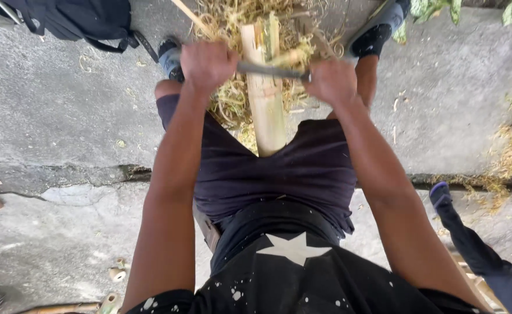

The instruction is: The recorder is sitting and using a large knife to strip the outer layer and fibers from a long piece of bamboo.

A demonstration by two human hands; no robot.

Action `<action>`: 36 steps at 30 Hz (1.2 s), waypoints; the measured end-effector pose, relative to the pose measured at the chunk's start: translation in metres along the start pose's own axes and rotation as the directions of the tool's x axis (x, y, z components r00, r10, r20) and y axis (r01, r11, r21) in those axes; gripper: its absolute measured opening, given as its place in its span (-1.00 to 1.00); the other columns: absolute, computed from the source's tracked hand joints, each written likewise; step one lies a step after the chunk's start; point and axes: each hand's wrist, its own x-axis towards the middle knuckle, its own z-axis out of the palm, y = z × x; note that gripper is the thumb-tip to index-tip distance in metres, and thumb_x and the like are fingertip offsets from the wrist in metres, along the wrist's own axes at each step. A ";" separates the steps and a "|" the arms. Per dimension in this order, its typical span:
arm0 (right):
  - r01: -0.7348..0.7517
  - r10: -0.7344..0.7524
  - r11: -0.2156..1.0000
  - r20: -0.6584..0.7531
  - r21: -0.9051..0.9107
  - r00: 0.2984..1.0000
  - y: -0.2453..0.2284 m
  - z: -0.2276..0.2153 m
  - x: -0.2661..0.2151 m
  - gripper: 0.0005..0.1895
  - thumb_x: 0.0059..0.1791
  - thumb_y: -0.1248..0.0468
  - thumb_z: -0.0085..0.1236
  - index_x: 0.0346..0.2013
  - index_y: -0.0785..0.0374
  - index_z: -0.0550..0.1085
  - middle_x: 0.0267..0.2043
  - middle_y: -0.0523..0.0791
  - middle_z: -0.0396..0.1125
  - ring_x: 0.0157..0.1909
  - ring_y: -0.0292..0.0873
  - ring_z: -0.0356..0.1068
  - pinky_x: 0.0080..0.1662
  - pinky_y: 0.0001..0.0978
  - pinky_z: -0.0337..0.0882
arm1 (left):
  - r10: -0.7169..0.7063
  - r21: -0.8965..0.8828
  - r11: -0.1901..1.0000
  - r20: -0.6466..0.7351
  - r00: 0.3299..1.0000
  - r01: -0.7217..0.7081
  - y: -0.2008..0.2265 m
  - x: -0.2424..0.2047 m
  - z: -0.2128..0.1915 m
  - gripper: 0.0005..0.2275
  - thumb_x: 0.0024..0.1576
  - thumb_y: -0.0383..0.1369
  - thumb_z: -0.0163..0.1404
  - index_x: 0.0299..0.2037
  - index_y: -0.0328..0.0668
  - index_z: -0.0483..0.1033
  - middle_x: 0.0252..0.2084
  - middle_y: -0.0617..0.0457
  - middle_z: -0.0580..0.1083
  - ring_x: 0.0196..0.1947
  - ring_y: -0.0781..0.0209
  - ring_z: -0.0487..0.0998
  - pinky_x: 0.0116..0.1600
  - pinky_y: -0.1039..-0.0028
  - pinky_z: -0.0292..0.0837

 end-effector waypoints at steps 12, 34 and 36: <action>-0.071 0.071 0.997 0.010 0.001 0.997 -0.012 -0.024 0.045 -0.67 -0.09 -0.02 0.32 -0.41 0.19 0.59 -0.49 0.00 0.46 -0.41 0.05 0.51 -0.33 -0.03 0.49 | 0.055 -0.117 0.988 -0.325 0.944 -0.098 -0.030 0.043 -0.011 -0.63 0.24 -0.05 -0.07 -0.45 -0.10 0.61 -0.53 -0.01 0.53 -0.53 0.09 0.57 -0.44 0.23 0.44; -0.032 0.032 0.995 -0.004 -0.100 0.999 -0.017 -0.014 -0.014 -0.75 -0.08 0.06 0.29 -0.41 0.18 0.59 -0.46 -0.02 0.47 -0.44 0.03 0.50 -0.34 -0.06 0.48 | 0.068 -0.112 0.991 -0.001 0.998 -0.068 -0.002 -0.003 -0.014 -0.52 0.31 -0.01 -0.31 -0.54 -0.06 0.47 -0.64 0.12 0.33 -0.65 0.26 0.34 -0.21 -0.03 0.43; -0.050 0.054 0.992 0.032 -0.113 0.998 -0.019 -0.018 -0.012 -0.74 -0.07 0.04 0.27 -0.44 0.18 0.59 -0.50 -0.03 0.46 -0.47 0.03 0.50 -0.36 -0.05 0.48 | 0.087 -0.135 0.987 0.007 0.996 -0.086 -0.006 0.003 -0.004 -0.55 0.29 -0.03 -0.31 -0.54 -0.04 0.46 -0.66 0.12 0.33 -0.67 0.28 0.32 -0.25 -0.02 0.39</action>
